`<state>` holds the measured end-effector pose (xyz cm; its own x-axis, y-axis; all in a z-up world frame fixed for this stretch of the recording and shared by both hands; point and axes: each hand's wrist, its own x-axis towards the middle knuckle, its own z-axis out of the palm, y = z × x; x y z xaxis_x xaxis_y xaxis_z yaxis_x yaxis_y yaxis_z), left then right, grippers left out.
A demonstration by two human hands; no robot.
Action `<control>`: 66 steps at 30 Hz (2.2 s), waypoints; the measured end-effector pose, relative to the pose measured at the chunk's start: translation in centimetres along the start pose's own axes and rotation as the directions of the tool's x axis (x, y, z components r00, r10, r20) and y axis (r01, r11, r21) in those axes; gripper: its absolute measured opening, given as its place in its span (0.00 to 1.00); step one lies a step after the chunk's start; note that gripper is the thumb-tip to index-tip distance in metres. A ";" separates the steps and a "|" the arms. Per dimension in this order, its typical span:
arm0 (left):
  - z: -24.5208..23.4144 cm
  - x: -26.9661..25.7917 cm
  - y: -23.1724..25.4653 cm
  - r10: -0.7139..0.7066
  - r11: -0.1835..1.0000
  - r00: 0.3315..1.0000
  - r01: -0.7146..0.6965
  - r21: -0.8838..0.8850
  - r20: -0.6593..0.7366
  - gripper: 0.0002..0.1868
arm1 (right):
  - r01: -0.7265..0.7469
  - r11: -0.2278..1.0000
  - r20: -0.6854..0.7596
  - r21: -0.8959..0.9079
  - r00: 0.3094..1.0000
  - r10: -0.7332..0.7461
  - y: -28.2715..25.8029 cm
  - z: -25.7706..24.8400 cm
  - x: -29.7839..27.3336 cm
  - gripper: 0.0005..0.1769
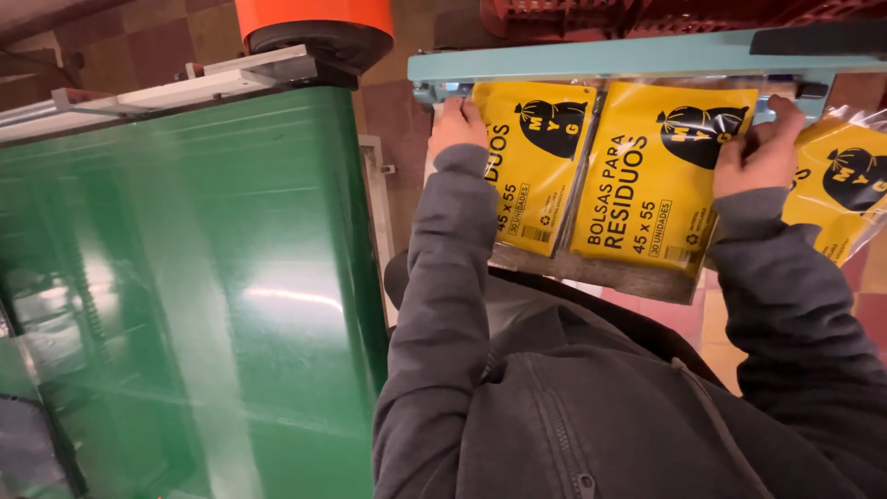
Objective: Folding plastic garbage bags and inserting them into yellow retail packaging sleeves.
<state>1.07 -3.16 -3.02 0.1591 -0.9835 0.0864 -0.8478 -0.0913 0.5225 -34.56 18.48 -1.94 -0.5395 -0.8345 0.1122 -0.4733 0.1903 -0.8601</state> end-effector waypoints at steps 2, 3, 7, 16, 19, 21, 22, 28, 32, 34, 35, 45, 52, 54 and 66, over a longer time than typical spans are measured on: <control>-0.3 0.2 0.2 -0.017 0.998 0.999 0.015 0.055 0.034 0.13 | 0.137 0.944 0.060 -0.302 0.990 -0.125 -1.4 -0.7 0.5 0.34; -0.7 -0.2 0.3 -0.020 0.998 0.999 0.018 0.054 0.032 0.13 | 0.141 0.943 0.062 -0.302 0.990 -0.128 -1.9 -1.0 0.6 0.34; -2.6 -1.9 1.2 0.166 0.971 0.985 -0.156 -0.182 0.043 0.13 | 0.154 0.938 0.066 -0.311 0.988 -0.140 -3.0 -1.9 0.7 0.32; 0.8 -3.4 2.0 0.175 0.984 0.972 -0.172 -0.034 0.154 0.12 | 0.150 0.943 0.047 -0.296 0.989 -0.143 0.5 -3.7 -0.1 0.32; 1.3 -3.1 2.3 0.219 0.976 0.960 -0.214 -0.044 0.172 0.12 | 0.136 0.939 0.023 -0.317 0.991 -0.136 2.6 -4.9 -0.3 0.32; 1.0 -2.4 1.9 0.222 0.975 0.960 -0.217 -0.051 0.168 0.12 | 0.100 0.940 0.041 -0.326 0.995 -0.092 3.5 -5.3 -0.6 0.32; 0.6 -1.9 1.5 0.206 0.978 0.966 -0.205 -0.025 0.155 0.12 | 0.107 0.953 0.027 -0.285 0.994 -0.104 3.7 -5.2 -0.7 0.32; -0.6 0.8 -0.4 0.256 0.965 0.953 -0.261 0.009 0.165 0.12 | 0.158 0.962 0.005 -0.223 0.987 -0.161 2.9 -2.4 0.0 0.32; -2.2 0.8 0.2 0.290 0.957 0.927 -0.288 -0.043 0.237 0.12 | 0.131 0.981 -0.022 -0.145 0.991 -0.135 0.0 -0.3 0.4 0.33; -2.3 0.8 0.0 0.294 0.955 0.926 -0.293 -0.041 0.236 0.12 | 0.092 0.984 -0.034 -0.154 0.995 -0.098 -0.9 0.3 0.5 0.35; -2.3 0.9 0.0 0.296 0.955 0.927 -0.294 -0.040 0.229 0.12 | 0.058 0.985 -0.043 -0.162 0.997 -0.066 -1.3 0.6 0.7 0.36; -4.1 0.2 0.9 0.271 0.962 0.939 -0.272 -0.023 0.214 0.12 | 0.124 0.952 0.024 -0.278 0.992 -0.123 -5.4 -1.5 1.0 0.34; -4.7 -8.0 7.9 0.534 0.816 0.787 -0.576 0.055 0.308 0.34 | 0.632 0.566 0.229 -0.529 0.749 -0.622 -20.3 -5.3 4.0 0.14; -5.0 -10.1 10.8 0.655 0.709 0.661 -0.705 0.005 0.365 0.39 | 0.720 0.412 0.242 -0.558 0.616 -0.750 -23.5 -5.3 6.5 0.14; -0.6 -11.8 12.1 0.533 0.792 0.782 -0.595 0.134 0.324 0.41 | 0.689 0.443 0.573 -0.574 0.724 -0.383 -9.1 -0.3 14.8 0.17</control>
<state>-10.78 7.46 2.83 -0.4911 -0.8682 0.0711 -0.8342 0.4922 0.2488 -38.41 4.54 7.68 0.1900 -0.9737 0.1257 -0.9809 -0.1937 -0.0176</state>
